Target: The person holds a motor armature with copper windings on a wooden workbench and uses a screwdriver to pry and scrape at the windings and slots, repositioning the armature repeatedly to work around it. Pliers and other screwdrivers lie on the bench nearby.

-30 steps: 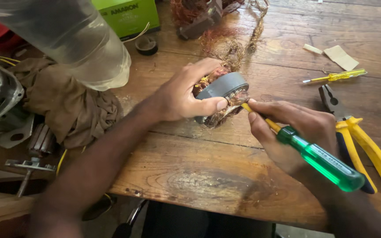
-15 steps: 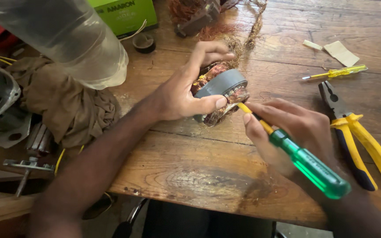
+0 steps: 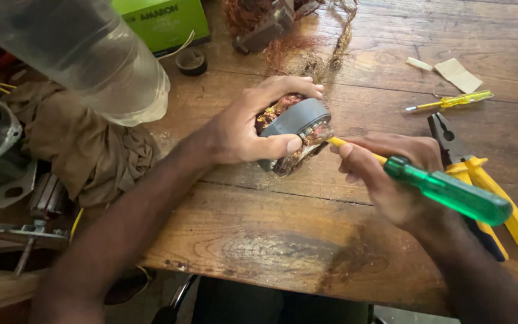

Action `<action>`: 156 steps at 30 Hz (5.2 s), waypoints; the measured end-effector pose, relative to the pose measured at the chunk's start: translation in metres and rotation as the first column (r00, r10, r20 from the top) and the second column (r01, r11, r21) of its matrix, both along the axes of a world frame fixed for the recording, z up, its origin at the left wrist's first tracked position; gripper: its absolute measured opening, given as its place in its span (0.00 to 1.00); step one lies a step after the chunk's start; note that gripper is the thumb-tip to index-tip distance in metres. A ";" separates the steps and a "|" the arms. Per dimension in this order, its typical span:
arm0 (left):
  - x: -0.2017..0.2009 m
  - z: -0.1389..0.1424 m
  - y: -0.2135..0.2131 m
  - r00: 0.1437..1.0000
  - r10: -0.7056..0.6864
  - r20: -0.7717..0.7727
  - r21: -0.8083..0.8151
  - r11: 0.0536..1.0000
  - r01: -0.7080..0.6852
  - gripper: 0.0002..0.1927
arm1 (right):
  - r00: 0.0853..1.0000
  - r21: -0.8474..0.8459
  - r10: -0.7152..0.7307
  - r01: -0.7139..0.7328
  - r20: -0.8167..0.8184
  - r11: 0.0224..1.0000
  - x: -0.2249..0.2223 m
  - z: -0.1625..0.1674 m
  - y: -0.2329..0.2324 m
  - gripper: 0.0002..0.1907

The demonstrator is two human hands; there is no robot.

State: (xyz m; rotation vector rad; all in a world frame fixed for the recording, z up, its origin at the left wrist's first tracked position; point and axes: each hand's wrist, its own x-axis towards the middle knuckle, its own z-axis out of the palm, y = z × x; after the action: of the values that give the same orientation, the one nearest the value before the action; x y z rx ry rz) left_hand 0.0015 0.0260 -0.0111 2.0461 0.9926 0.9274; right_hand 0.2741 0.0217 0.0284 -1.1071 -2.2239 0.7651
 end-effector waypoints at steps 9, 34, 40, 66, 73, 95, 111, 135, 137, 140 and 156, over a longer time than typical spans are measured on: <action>-0.001 0.008 -0.004 0.996 -0.074 0.049 0.201 0.977 0.063 0.34 | 0.998 -0.028 -0.021 0.020 -0.054 0.999 -0.003 0.001 0.000 0.12; -0.017 -0.004 0.002 0.978 0.062 -0.198 0.167 0.986 -0.028 0.47 | 0.966 0.507 0.017 0.121 -0.259 0.853 0.016 -0.018 -0.002 0.15; -0.017 -0.008 0.006 0.970 0.044 -0.241 0.193 0.981 0.003 0.43 | 0.964 0.511 0.015 0.127 -0.266 0.850 0.014 -0.020 -0.003 0.14; -0.015 0.006 -0.002 0.968 0.007 -0.251 -0.033 0.999 -0.016 0.50 | 0.982 0.613 0.084 0.038 -0.169 0.789 0.011 -0.006 -0.013 0.09; -0.014 0.000 0.000 0.968 0.023 -0.249 0.031 0.999 -0.015 0.52 | 0.987 0.637 0.109 -0.006 -0.122 0.771 0.013 -0.003 -0.013 0.15; 0.000 0.012 -0.007 0.988 0.064 -0.140 0.031 0.998 -0.060 0.43 | 0.997 0.305 -0.078 0.080 -0.019 0.949 0.006 0.018 -0.014 0.20; 0.004 0.010 -0.007 0.992 0.091 -0.089 0.071 0.994 -0.085 0.42 | 0.895 -0.338 -0.315 0.204 -0.316 0.919 -0.005 -0.009 -0.014 0.23; 0.002 -0.004 -0.001 0.997 -0.050 0.063 -0.025 0.998 0.052 0.27 | 0.958 0.477 -0.130 0.241 -0.254 0.845 0.013 0.004 -0.021 0.26; 0.002 -0.004 -0.001 0.995 -0.070 0.071 -0.013 0.997 0.071 0.26 | 0.970 0.480 -0.118 0.208 -0.211 0.852 0.013 0.006 -0.023 0.26; 0.001 -0.001 -0.002 0.993 -0.071 0.092 -0.058 0.995 0.077 0.26 | 0.977 0.482 -0.080 0.168 -0.197 0.860 0.012 0.008 -0.024 0.26; -0.005 0.007 0.000 0.978 -0.142 0.151 -0.181 0.969 0.168 0.28 | 0.955 0.140 0.167 -0.136 -0.246 0.981 0.009 -0.005 0.011 0.14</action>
State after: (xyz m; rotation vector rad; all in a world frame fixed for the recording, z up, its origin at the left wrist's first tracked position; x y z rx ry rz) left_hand -0.0039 0.0256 -0.0045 1.8422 0.8032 0.8426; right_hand 0.2836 0.0331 0.0229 -0.7391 -2.1193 0.7764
